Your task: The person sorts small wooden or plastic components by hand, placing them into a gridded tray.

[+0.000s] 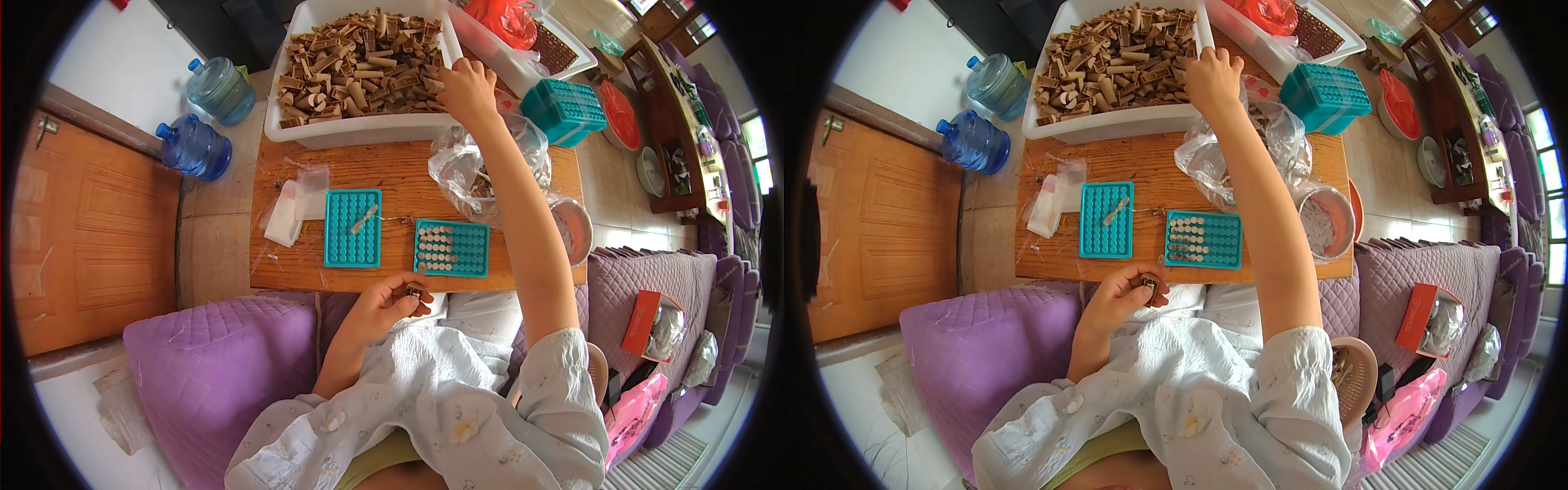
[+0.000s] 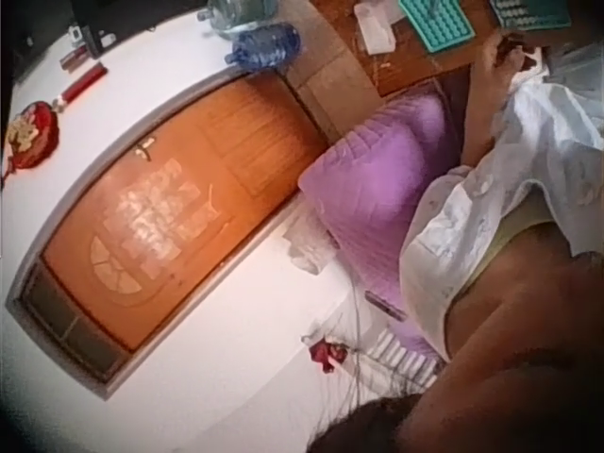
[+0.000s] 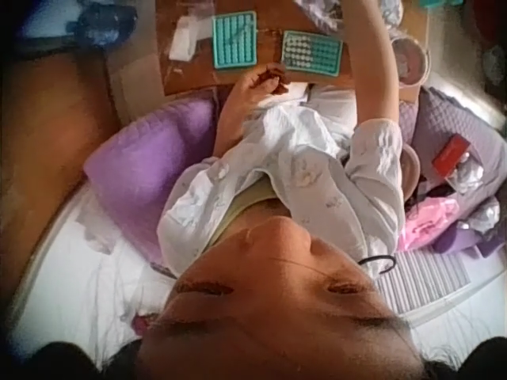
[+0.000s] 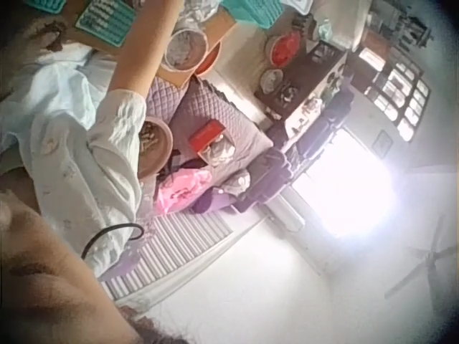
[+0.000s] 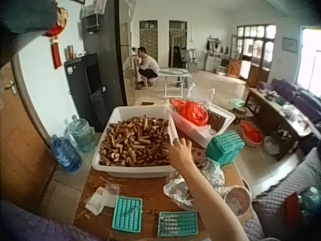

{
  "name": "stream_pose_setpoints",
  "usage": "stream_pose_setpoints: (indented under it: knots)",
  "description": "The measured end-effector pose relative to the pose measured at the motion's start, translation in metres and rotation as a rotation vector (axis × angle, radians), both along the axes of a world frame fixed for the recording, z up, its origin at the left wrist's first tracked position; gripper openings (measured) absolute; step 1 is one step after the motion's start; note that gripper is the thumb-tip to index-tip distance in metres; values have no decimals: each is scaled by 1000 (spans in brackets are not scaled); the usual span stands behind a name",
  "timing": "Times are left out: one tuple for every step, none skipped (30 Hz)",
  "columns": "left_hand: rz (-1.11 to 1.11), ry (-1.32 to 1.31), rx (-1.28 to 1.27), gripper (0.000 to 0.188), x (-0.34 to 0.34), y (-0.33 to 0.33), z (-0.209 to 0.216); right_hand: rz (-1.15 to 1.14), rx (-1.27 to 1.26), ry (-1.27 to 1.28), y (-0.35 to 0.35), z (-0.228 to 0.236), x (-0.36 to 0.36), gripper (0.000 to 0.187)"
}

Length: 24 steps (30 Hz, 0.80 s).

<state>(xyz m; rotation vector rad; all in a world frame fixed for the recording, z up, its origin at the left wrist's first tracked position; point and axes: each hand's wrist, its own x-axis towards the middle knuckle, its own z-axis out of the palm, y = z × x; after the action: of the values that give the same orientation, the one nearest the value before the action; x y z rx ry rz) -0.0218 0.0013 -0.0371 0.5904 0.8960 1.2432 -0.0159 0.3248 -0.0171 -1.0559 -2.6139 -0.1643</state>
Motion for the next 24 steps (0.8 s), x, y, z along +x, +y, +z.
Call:
stream_pose_setpoints:
  knots:
    - [44,-20,-28,23,-1,-1,0,4,2,1,4,-4,-7,27]
    - [85,-42,-56,23,-2,-1,-1,2,78,-51,9,-8,-13,25]
    - [85,-42,-55,23,-3,1,-2,-3,154,-104,14,-12,-17,23]
    - [101,-63,-33,23,-4,2,-3,9,157,-180,16,-11,-22,19]
    - [115,-83,-10,23,-6,2,-4,12,155,-180,18,-11,-25,19]
    - [116,-84,-13,23,-7,2,-3,43,110,-143,21,-9,-25,12]
    - [120,-86,-16,24,-7,2,-2,76,66,-107,20,-5,-25,8]
    - [124,-88,-20,25,-8,2,-1,95,6,18,18,-1,-26,11]
    - [126,-89,-23,25,-8,1,-1,97,3,17,17,1,-27,11]
    - [160,-89,-36,26,-8,1,0,138,-174,194,15,9,-26,13]
    - [194,-89,-49,27,-7,1,0,179,-351,371,12,15,-26,16]
    - [196,-91,-52,27,-7,1,-1,226,-384,483,7,21,-20,19]
    - [265,-104,-46,28,-5,1,-3,225,-384,481,-1,27,-14,19]
    - [329,-125,-41,30,-5,3,-5,311,-701,745,-7,29,-7,21]
    - [325,-135,-42,30,-4,5,-7,393,-1020,1009,-14,30,1,23]
    - [390,-193,-3,30,-4,6,-7,392,-1022,1006,-29,37,13,23]
    - [455,-252,36,32,-4,7,-6,380,-1165,1088,-52,45,29,27]
    - [472,-304,38,32,-4,7,-2,369,-1312,1169,-73,48,43,30]
    - [477,-303,36,32,-3,6,4,383,-1318,1129,-92,45,56,31]
    - [488,-261,63,33,-1,7,10,390,-1318,1089,-110,40,70,33]
    - [503,-215,89,34,0,7,14,356,-1336,1069,-130,36,80,34]
    - [508,-176,88,36,2,7,19,317,-1355,1049,-152,32,90,36]
    - [513,-176,83,36,3,5,21,310,-1418,1102,-172,23,96,39]
    - [547,-91,110,37,5,4,24,282,-1460,1114,-189,21,102,40]
